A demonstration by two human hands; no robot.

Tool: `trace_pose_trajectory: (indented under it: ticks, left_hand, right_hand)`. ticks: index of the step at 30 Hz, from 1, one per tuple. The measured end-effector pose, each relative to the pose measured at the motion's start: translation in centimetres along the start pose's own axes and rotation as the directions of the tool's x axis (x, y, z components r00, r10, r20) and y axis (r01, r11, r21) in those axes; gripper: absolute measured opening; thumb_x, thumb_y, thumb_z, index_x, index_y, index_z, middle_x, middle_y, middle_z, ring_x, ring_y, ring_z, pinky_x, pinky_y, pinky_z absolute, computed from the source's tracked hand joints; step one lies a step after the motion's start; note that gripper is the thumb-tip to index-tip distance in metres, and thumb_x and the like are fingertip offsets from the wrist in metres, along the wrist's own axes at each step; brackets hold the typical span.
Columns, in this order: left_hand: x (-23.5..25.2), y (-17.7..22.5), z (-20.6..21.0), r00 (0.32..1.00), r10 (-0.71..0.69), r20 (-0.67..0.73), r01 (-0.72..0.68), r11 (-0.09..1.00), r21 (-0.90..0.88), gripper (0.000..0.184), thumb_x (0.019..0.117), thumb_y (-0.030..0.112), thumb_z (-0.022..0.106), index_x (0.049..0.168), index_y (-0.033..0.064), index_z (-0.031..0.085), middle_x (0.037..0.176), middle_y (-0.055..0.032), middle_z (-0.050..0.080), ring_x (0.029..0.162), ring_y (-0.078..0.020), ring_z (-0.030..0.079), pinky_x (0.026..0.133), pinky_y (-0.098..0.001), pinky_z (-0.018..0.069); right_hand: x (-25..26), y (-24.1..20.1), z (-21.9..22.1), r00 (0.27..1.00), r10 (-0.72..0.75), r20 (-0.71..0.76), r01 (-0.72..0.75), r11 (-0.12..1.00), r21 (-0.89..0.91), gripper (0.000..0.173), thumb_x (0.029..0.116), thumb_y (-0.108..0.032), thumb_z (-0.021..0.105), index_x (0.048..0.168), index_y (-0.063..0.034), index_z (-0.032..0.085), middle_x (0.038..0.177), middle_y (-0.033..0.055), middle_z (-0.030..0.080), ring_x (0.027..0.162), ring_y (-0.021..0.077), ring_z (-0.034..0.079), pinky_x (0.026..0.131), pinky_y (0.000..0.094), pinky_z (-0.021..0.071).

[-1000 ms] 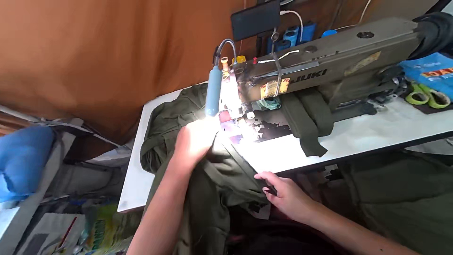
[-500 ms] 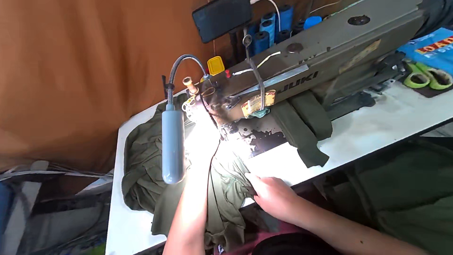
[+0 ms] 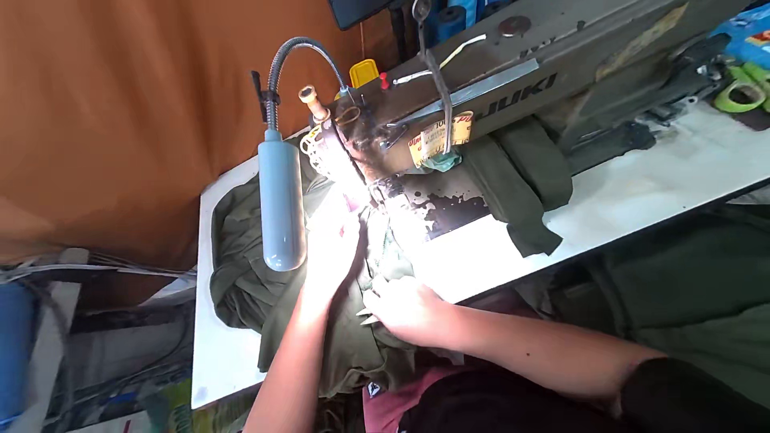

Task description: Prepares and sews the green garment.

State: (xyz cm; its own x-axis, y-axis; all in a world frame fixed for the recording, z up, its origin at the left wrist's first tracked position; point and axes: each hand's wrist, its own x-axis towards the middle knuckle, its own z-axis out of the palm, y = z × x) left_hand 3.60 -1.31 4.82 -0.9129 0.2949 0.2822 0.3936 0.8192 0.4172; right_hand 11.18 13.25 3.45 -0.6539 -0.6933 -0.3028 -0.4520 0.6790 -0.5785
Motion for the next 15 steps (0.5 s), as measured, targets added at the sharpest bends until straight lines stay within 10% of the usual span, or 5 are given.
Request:
trace_pose_trajectory:
  ticks: [7, 15]
  left_hand:
    - [-1.7, 2.7, 1.4, 0.922, -0.160, 0.352, 0.172, 0.985, -0.005, 0.020, 0.1008, 0.014, 0.061, 0.108, -0.0002, 0.074, 0.102, -0.0170, 0.071, 0.100, -0.0298, 0.067, 0.092, -0.0493, 0.0521]
    - [-2.0, 1.5, 3.4, 0.921, 0.023, 0.390, -0.114, 0.971, 0.210, 0.032, 0.1020, 0.017, 0.059, 0.125, -0.0024, 0.070, 0.117, -0.0240, 0.070, 0.111, -0.0404, 0.067, 0.093, -0.0567, 0.0524]
  right_hand:
    - [-1.6, -0.5, 1.2, 1.000, -0.008, -0.027, 0.007, 0.999, -0.041, 0.029, 0.1060, -0.005, 0.040, 0.129, 0.0058, 0.055, 0.128, 0.0302, 0.056, 0.093, 0.0455, 0.067, 0.074, 0.0548, 0.0546]
    - [-3.1, 0.1, 3.6, 0.988, -0.063, -0.140, 0.055, 0.996, -0.067, 0.035, 0.1060, -0.007, 0.041, 0.137, 0.0024, 0.055, 0.134, 0.0288, 0.057, 0.084, 0.0413, 0.070, 0.068, 0.0503, 0.0567]
